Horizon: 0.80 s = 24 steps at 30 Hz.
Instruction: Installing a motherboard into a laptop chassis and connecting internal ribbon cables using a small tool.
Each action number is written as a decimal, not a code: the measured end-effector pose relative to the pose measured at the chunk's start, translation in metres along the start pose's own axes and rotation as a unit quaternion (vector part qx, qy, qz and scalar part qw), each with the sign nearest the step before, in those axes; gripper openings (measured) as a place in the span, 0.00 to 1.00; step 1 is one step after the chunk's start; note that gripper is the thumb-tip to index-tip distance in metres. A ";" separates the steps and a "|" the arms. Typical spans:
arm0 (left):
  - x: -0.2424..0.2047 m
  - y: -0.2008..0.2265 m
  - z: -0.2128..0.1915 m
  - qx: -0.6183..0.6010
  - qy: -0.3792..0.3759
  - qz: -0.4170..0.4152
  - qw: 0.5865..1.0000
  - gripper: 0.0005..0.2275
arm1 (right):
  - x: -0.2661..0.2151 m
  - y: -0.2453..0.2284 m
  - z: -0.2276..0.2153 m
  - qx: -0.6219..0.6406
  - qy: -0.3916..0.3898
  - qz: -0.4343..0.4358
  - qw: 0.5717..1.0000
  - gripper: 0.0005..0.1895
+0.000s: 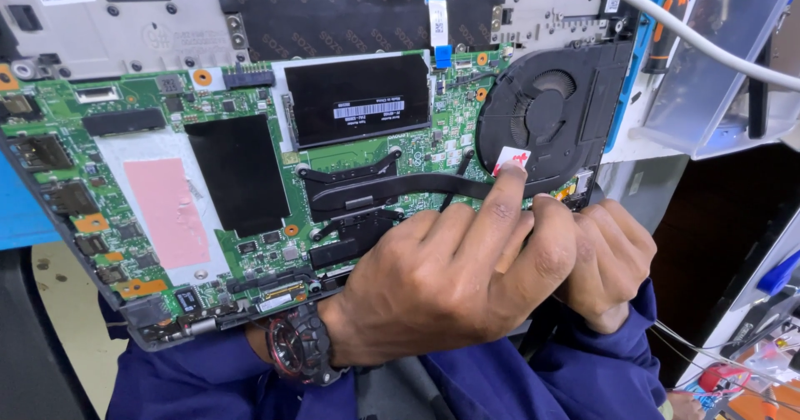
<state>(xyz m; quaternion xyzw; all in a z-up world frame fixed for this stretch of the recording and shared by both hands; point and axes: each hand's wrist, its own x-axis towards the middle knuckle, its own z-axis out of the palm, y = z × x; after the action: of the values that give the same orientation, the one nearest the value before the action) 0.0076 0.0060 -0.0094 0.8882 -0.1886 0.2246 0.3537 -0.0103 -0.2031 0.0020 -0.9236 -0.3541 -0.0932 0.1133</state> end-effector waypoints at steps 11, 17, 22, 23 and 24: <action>0.000 0.001 0.000 -0.007 0.000 -0.003 1.000 0.05 | 0.001 0.002 -0.002 -0.031 -0.010 -0.045 0.998 0.07; 0.000 0.001 0.000 -0.003 0.000 -0.006 1.000 0.05 | 0.003 0.002 -0.005 0.017 -0.020 -0.029 0.999 0.06; 0.000 0.001 0.001 -0.009 -0.005 -0.010 1.000 0.05 | 0.001 0.004 -0.004 0.031 -0.017 -0.025 0.999 0.08; 0.000 0.001 0.000 -0.010 -0.006 -0.012 1.000 0.04 | 0.001 0.005 -0.004 0.044 -0.023 -0.025 0.998 0.09; 0.000 0.001 0.001 -0.009 -0.006 -0.013 1.000 0.04 | 0.002 0.005 -0.004 0.045 -0.023 -0.026 0.998 0.09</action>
<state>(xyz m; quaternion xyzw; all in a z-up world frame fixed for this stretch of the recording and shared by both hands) 0.0072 0.0046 -0.0093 0.8885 -0.1812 0.2133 0.3637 -0.0058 -0.2066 0.0056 -0.9102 -0.3839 -0.0587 0.1440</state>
